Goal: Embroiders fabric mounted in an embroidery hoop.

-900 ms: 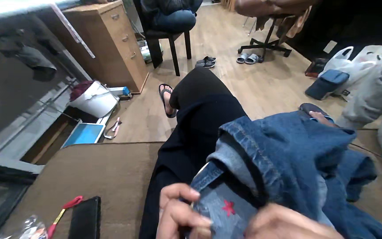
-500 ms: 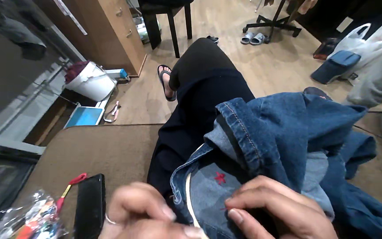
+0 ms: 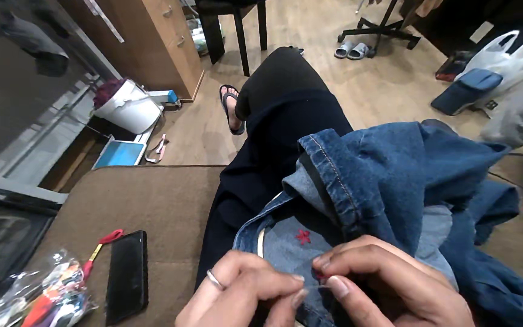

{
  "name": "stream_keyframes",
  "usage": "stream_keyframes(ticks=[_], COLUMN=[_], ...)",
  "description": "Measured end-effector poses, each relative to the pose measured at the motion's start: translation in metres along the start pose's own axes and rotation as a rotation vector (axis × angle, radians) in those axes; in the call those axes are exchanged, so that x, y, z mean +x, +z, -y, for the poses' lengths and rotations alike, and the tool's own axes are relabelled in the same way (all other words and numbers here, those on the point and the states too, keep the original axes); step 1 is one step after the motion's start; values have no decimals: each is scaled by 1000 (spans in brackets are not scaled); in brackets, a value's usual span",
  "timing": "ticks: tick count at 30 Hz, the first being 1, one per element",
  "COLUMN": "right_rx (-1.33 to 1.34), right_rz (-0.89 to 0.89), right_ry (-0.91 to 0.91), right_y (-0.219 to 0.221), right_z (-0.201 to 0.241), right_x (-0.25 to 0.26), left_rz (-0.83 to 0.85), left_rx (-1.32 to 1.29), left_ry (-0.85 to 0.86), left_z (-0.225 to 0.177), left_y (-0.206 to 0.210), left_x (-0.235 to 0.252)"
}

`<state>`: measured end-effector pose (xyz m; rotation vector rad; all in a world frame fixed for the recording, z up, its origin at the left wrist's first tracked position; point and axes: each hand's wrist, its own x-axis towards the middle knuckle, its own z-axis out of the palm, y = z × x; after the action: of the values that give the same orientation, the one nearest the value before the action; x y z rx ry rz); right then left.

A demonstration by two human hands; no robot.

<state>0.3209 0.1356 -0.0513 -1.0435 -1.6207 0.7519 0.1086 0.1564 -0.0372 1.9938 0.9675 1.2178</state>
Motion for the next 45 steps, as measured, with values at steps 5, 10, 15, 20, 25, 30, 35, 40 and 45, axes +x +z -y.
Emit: stream_keyframes(ticks=[5, 10, 15, 20, 25, 30, 35, 40, 45], right_rx=[-23, -35, -55, -97, -103, -92, -123, -166, -175], right_rz=[19, 24, 0, -29, -66, -83, -103, -120, -132], right_ry=[12, 13, 10, -22, -40, -44, -70, -92, -105], right_y=[0, 2, 3, 6, 9, 11, 13, 14, 16], right_z=[-2, -2, -2, -2, -4, -4, -6, -5, -6], right_x=[0, 0, -1, -2, -3, -3, -4, -4, -4], left_rz=[-36, -72, -70, 34, 83, 67, 76, 88, 84], left_rx=[19, -54, -6, -100, -196, -250, -253, -244, -237], left_ry=[-41, -15, 50, -86, -162, -165, -160, -162, -159], left_z=[7, 14, 16, 11, 12, 16, 17, 19, 19], left_y=[2, 7, 12, 12, 13, 15, 16, 17, 17], left_x=[-3, -3, -1, -2, -1, -2, -2, -3, -3])
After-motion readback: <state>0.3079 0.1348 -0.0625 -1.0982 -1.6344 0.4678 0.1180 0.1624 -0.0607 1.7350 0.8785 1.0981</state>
